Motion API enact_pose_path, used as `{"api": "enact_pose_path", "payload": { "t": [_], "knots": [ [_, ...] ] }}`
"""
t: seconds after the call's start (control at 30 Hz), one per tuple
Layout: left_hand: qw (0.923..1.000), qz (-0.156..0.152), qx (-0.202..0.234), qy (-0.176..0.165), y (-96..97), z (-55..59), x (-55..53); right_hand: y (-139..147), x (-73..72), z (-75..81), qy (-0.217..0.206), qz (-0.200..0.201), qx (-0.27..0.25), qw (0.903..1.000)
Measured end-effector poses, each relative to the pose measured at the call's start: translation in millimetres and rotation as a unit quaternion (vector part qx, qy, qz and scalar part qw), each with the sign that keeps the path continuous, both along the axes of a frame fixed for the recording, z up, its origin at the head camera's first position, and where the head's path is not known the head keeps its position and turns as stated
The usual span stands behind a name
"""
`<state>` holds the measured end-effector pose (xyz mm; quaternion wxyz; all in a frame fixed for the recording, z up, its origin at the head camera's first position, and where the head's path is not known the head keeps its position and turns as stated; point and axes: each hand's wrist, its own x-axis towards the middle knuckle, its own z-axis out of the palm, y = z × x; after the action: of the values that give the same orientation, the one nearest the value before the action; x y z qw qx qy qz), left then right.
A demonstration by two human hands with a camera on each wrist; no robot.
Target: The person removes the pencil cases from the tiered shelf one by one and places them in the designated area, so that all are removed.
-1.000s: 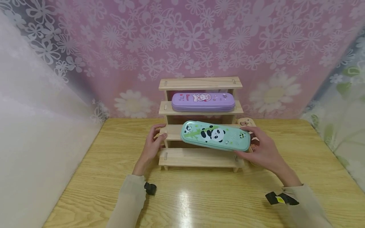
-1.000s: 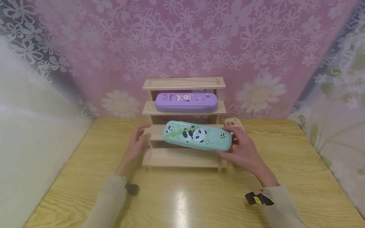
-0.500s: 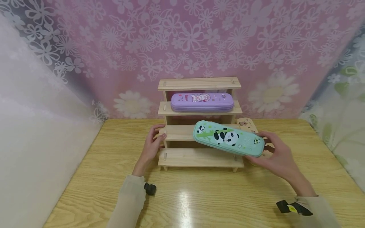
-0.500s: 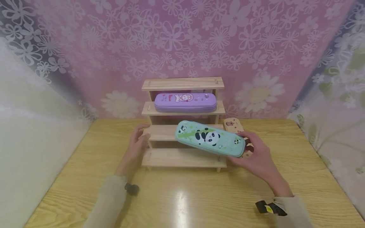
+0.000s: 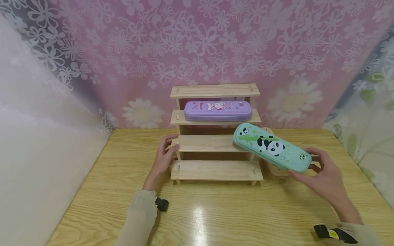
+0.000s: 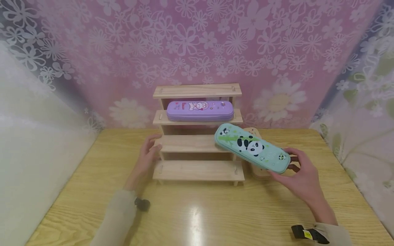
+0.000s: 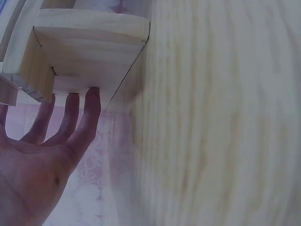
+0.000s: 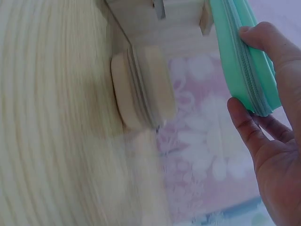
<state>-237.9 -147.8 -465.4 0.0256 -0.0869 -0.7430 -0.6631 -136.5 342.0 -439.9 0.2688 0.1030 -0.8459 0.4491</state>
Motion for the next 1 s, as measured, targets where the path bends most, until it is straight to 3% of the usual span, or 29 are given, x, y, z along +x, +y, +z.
{"api": "enact_pose_path", "payload": {
  "t": [0.47, 0.67, 0.83, 1.0],
  "knots": [
    [1.0, 0.002, 0.002, 0.0, -1.5, -3.4, -2.8, 30, 13.2, 5.3, -0.014, -0.049, -0.018, 0.9985],
    [1.0, -0.002, 0.004, -0.001, -1.6, -3.3, -2.5, 42, 18.6, 2.9, -0.037, -0.091, -0.034, 0.9946],
    [1.0, -0.002, 0.004, -0.001, -1.7, -3.5, -2.5, 49, 17.1, 4.0, -0.069, -0.157, -0.048, 0.984],
    [1.0, 0.002, 0.002, 0.0, -0.3, -2.8, -1.8, 55, 12.4, 3.3, -0.145, -0.234, -0.013, 0.9613]
  ]
}}
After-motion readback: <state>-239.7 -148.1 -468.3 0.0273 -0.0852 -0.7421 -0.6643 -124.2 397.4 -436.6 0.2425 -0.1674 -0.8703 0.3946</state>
